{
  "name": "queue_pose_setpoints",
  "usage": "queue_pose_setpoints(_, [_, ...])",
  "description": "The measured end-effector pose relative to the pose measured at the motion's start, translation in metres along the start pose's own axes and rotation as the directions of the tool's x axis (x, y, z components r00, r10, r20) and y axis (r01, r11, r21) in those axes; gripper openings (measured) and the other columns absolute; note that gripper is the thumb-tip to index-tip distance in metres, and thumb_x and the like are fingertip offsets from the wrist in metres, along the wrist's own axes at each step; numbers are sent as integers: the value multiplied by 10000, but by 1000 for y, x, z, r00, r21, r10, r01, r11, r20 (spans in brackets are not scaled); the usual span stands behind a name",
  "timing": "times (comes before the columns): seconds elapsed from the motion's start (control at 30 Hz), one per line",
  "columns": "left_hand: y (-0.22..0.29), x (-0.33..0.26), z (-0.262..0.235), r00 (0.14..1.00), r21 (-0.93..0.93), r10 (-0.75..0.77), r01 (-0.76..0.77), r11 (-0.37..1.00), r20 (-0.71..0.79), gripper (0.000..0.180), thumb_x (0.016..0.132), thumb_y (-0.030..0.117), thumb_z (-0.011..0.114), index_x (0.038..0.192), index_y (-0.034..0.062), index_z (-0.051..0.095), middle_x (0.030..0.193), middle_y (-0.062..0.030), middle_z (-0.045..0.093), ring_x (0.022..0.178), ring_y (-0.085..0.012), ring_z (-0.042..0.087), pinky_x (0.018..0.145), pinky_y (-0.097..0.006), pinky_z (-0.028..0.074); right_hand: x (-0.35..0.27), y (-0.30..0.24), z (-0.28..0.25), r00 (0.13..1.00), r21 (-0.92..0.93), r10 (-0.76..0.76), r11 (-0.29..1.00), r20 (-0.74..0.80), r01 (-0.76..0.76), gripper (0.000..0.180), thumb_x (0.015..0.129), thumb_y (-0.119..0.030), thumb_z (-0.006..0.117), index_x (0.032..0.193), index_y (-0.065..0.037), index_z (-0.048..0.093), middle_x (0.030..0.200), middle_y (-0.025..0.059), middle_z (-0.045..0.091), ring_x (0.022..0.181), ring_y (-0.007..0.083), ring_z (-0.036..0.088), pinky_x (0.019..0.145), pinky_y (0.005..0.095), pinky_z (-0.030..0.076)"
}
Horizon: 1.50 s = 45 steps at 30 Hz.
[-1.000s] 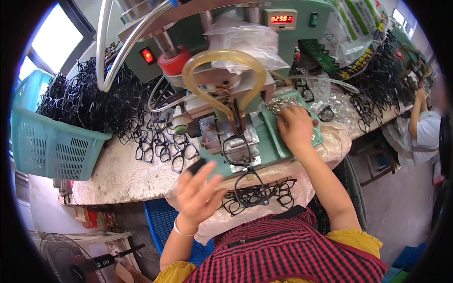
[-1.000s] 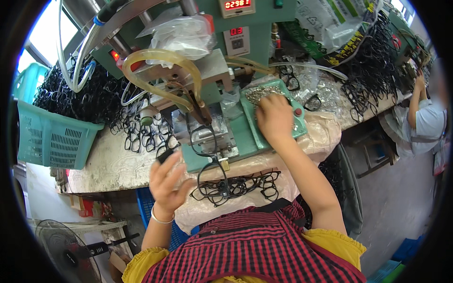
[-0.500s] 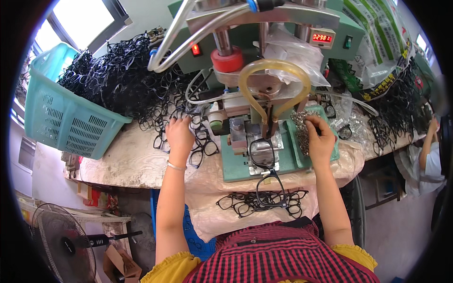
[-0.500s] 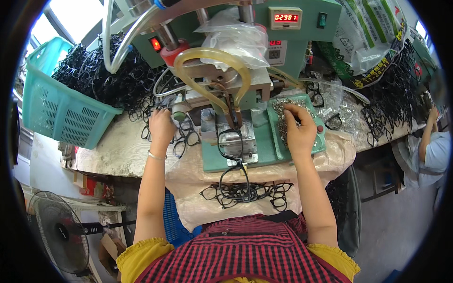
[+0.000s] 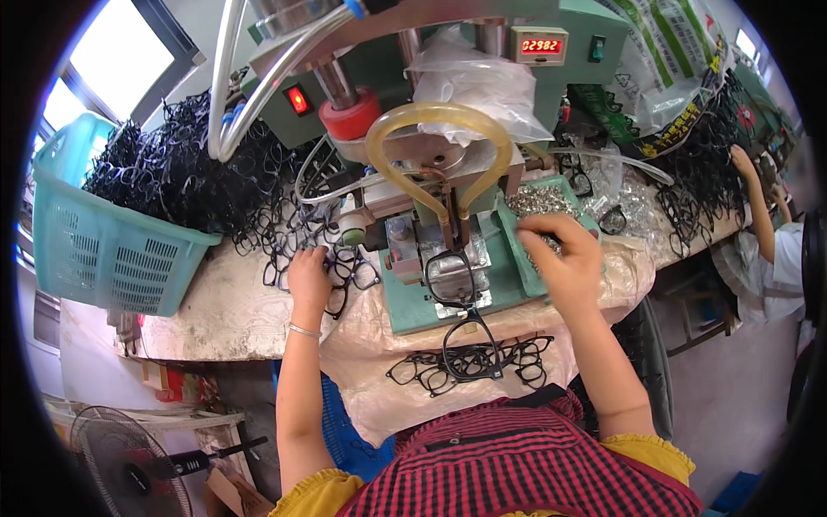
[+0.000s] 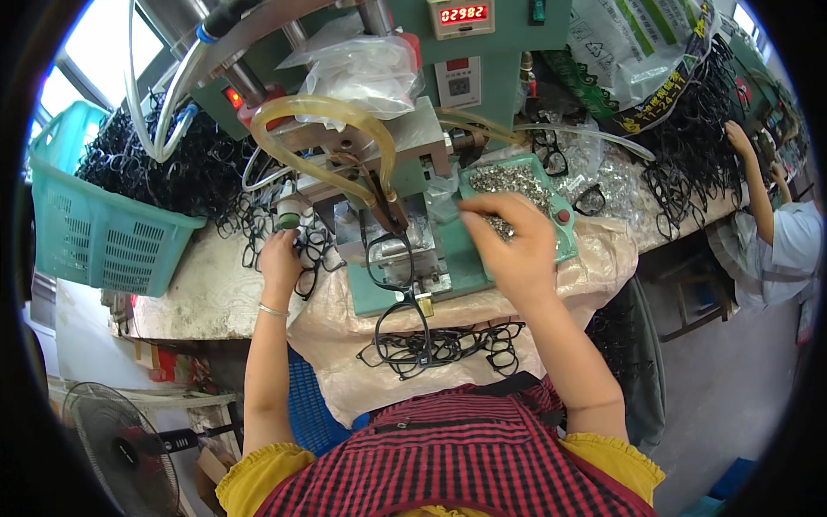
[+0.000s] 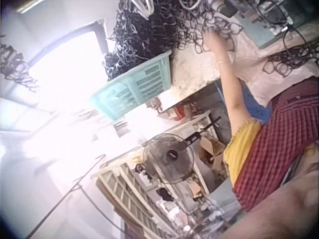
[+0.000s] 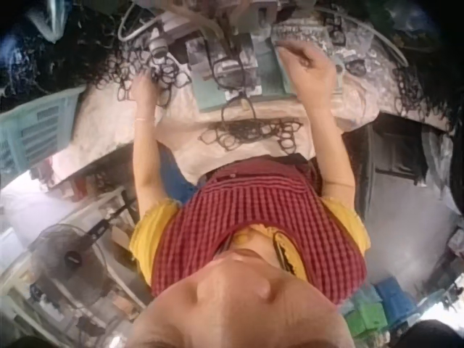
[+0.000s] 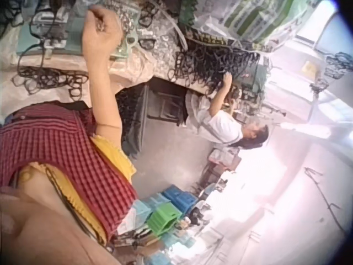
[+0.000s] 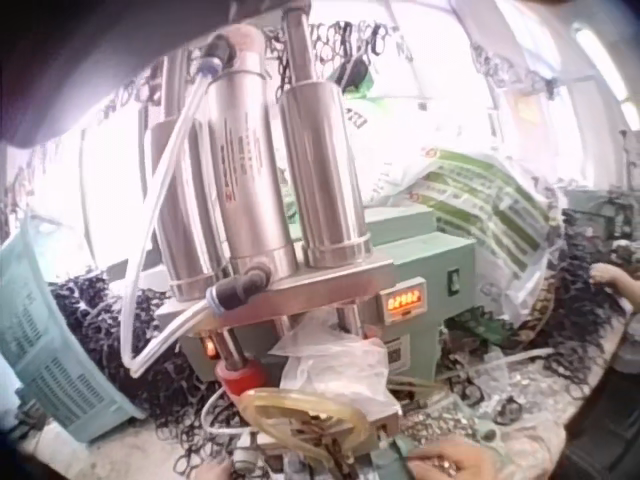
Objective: The person repeatedly picks up black eyeglass frames from a pile, places them into a green jig on a workbench, and operates a pneumatic press to attach small metal components. The finished glasses are placed on the table, and the process is repeated continuously.
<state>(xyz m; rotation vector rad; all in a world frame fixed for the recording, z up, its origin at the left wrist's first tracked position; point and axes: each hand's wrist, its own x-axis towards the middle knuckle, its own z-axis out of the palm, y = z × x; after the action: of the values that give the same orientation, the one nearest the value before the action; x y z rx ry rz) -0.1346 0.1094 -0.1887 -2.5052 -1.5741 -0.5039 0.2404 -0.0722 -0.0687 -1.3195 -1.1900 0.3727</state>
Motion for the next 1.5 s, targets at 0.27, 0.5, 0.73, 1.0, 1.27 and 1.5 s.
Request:
queue_pose_setpoints(0.27, [50,-30,-35,710,-978,-701,183,98,62,211,1013,131,554,1197,46,617,1014,-31,610,797,-116,497,689,-255,440,-3,10,50,977,-2,-212,977,-34,212,176,810,-12,696,983,-3,664,914,100,694,862,220,672,802,326,509])
queue_pose_setpoints(0.5, [154,7,-166,790,-757,-69,-554,346,-610,200,1035,122,505,1180,-11,541,1055,-149,636,960,-232,604,807,-323,529,-5,-14,54,996,241,-86,967,7,82,422,813,13,723,1189,7,532,1041,104,680,912,164,675,894,308,494])
queue_pose_setpoints(0.73, [169,9,-168,789,-787,-123,-560,258,-602,165,972,64,603,1093,-42,569,1020,-209,685,869,-237,646,819,-335,529,-15,-44,48,998,277,52,959,28,-57,358,801,21,671,1151,-18,611,1108,144,680,1151,277,616,994,391,465])
queue_pose_setpoints(1.0, [196,-4,-146,706,-522,491,-708,476,-510,157,768,106,775,925,109,776,1023,-43,750,809,-244,563,880,-456,537,-14,77,-42,981,-768,-179,617,73,170,149,767,-86,731,904,-35,707,1191,201,646,1271,426,508,1045,475,430])
queue_pose_setpoints(1.27, [199,-6,-142,725,-525,501,-689,500,-473,215,723,103,813,934,122,778,1055,-13,738,808,-233,532,878,-451,532,7,88,-48,994,-536,-46,844,-100,-14,74,832,-87,664,871,-31,635,908,141,659,904,357,613,809,435,475])
queue_pose_setpoints(1.5, [195,-12,-131,721,-553,455,-693,463,-523,231,754,142,803,981,129,762,1089,-26,735,785,-231,527,902,-450,519,48,112,-77,985,-735,103,657,-136,-170,148,899,-185,555,944,-51,599,855,205,647,838,427,610,720,485,475])
